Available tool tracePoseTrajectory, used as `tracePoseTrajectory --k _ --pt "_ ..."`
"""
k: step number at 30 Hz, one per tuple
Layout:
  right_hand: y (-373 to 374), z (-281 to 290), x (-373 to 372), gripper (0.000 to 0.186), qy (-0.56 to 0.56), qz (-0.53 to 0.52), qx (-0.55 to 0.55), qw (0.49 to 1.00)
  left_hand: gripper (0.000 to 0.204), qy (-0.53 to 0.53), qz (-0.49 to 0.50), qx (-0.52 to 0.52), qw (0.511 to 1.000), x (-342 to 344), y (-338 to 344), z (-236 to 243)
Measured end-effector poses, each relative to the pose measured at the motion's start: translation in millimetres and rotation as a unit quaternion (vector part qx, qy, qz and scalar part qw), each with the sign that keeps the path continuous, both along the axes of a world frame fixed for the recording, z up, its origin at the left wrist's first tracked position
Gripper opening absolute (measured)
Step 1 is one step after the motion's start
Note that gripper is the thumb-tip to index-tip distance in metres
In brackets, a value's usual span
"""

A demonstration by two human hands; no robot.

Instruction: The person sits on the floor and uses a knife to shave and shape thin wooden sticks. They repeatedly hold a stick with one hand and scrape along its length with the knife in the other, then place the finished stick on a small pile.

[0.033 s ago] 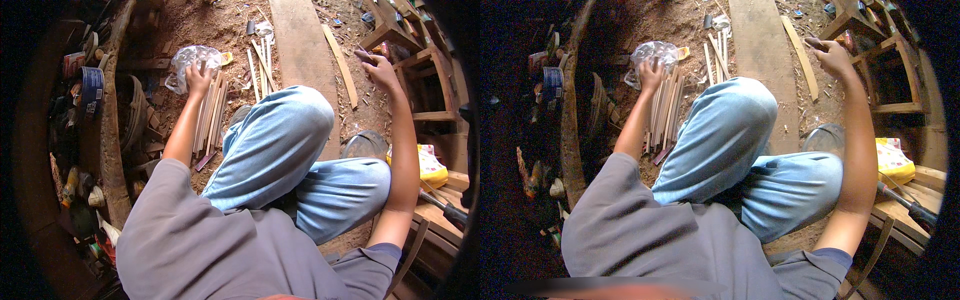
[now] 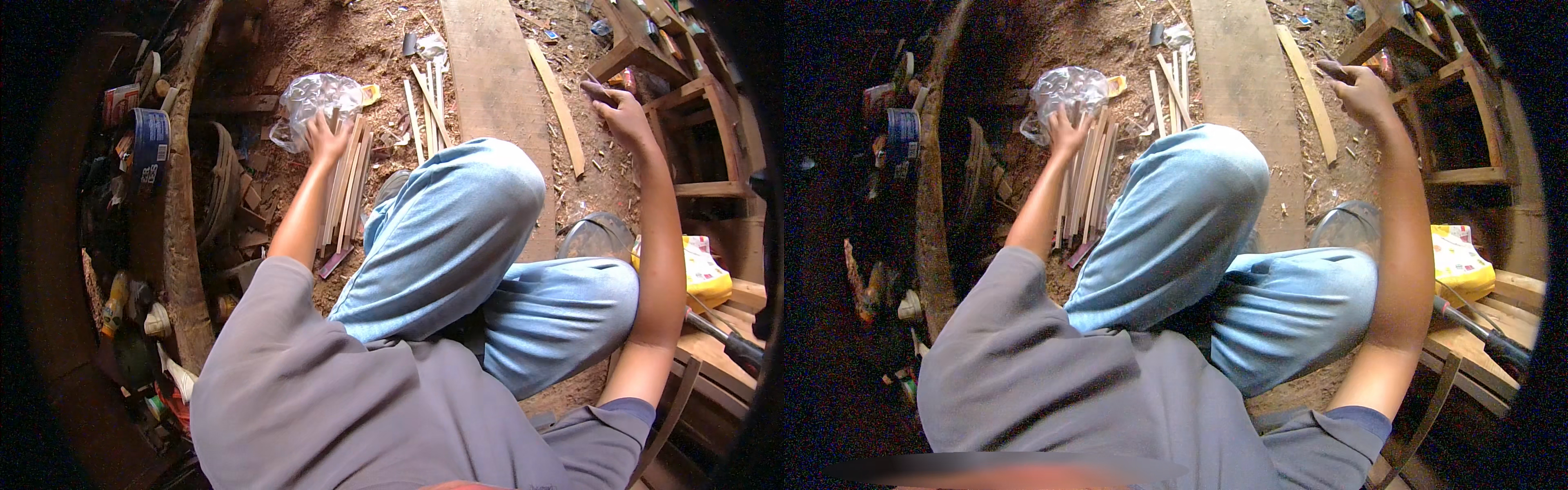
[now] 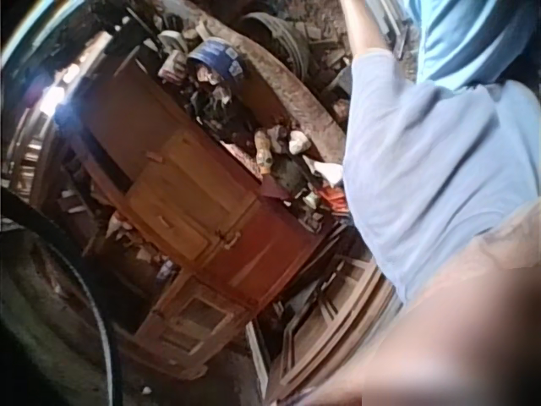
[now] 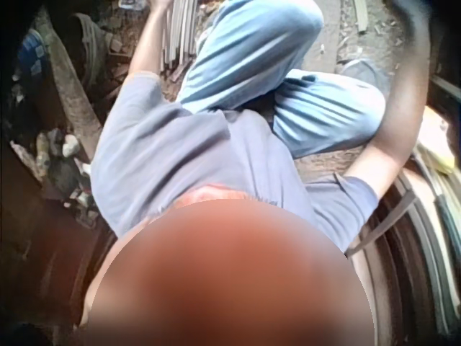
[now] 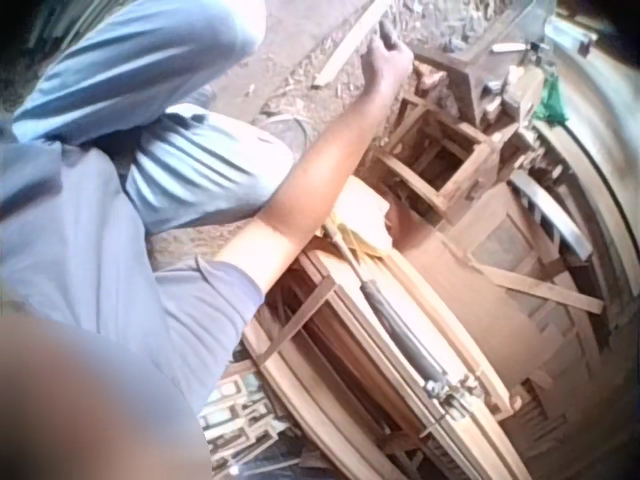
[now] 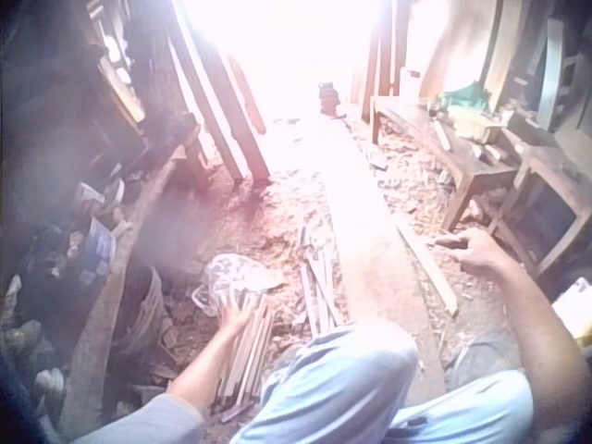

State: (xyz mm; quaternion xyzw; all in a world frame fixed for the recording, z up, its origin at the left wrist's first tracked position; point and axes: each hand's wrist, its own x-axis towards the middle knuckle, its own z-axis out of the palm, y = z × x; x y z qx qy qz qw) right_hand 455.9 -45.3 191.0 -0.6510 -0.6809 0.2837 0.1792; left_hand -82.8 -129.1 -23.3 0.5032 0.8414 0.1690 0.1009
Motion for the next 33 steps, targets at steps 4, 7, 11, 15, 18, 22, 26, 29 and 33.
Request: tracePoseTrajectory --k 4,7,11,15,18,22,26,29,33 --pt "-1 3 2 0.034 -0.013 0.005 0.018 1.000 0.125 -0.051 0.022 -0.157 0.986 -8 -55 -64" --pt "0 7 -6 0.033 -0.009 0.007 -0.009 1.000 0.139 -0.050 0.044 -0.230 0.971 -11 -83 -88" --pt "-1 11 -18 0.033 0.012 0.041 -0.045 0.998 0.149 -0.041 0.065 -0.250 0.965 -9 -101 -94" --pt "-4 9 -17 0.033 -0.015 0.027 -0.019 0.999 0.152 -0.006 0.080 -0.261 0.962 -4 -102 -95" --pt "-4 6 -11 0.035 -0.041 0.017 -0.001 0.999 0.151 -0.009 0.088 -0.255 0.963 -2 -103 -98" --pt "-2 4 -5 0.037 -0.066 0.016 0.010 0.998 0.149 0.000 0.096 -0.243 0.965 -7 -104 -104" --pt "-2 4 -7 0.037 -0.060 0.020 0.000 0.998 0.142 0.013 0.072 -0.219 0.973 -17 -102 -104" --pt "-3 3 -9 0.038 -0.060 0.020 -0.005 0.998 0.131 0.020 0.074 -0.213 0.974 -15 -100 -97" --pt "-2 0 -9 0.037 -0.032 0.015 -0.011 0.999 0.111 0.033 0.085 -0.198 0.976 -6 -100 -86"
